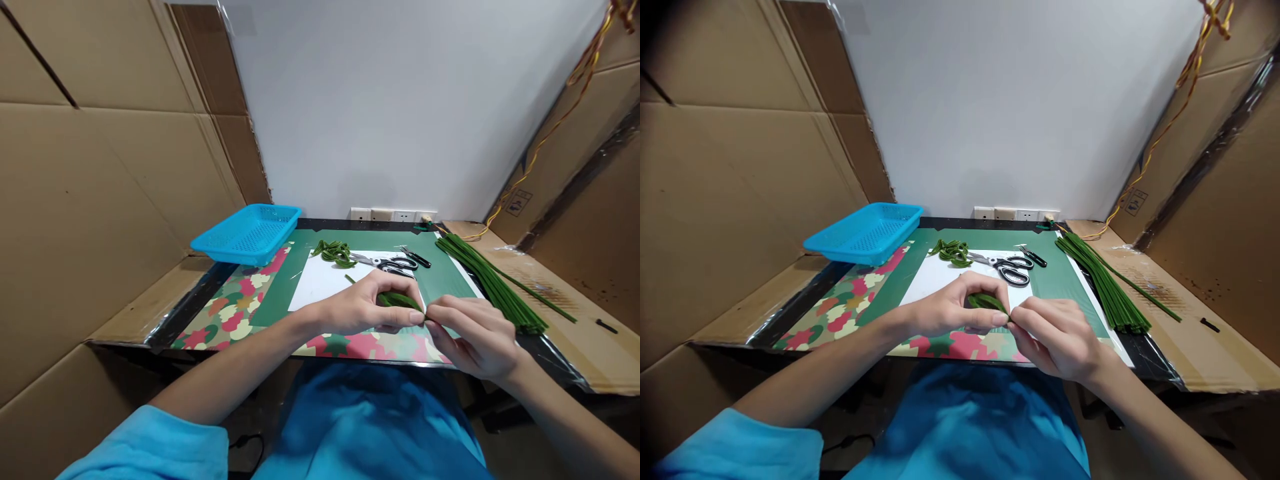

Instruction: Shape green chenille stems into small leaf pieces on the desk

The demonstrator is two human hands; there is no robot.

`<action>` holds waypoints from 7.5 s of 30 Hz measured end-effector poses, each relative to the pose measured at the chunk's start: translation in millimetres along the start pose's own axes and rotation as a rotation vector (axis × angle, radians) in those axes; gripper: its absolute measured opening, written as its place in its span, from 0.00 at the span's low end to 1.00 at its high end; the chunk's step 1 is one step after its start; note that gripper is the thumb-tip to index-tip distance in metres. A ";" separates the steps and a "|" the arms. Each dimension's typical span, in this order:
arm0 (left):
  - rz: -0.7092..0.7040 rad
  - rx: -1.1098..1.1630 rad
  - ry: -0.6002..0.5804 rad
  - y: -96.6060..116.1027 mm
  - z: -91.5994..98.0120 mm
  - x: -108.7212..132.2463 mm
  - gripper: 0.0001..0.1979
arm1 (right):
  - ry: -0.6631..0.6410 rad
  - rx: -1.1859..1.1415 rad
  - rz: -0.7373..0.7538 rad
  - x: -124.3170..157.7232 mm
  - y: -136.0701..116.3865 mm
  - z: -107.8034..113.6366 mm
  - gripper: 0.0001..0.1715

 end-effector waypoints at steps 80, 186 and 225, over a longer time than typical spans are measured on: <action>-0.034 0.026 0.357 -34.8 114.8 -37.0 0.26 | -0.077 -0.555 -0.661 -24.7 169.6 -81.6 0.32; -0.103 -0.021 0.455 -60.1 112.3 -34.5 0.28 | 0.186 0.145 -0.307 4.2 148.8 -53.9 0.11; -0.030 -0.013 0.428 -65.5 119.7 -31.1 0.23 | 0.136 0.207 -0.267 5.3 151.2 -53.9 0.09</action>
Point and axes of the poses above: each hand's wrist, its own x-axis away from the middle knuckle, its own z-axis out of the back of the hand, y = z × x, the point moved 10 cm from there along -x, towards the middle knuckle, and after that the axes turned 4 degrees about x, right-handed, at the moved point
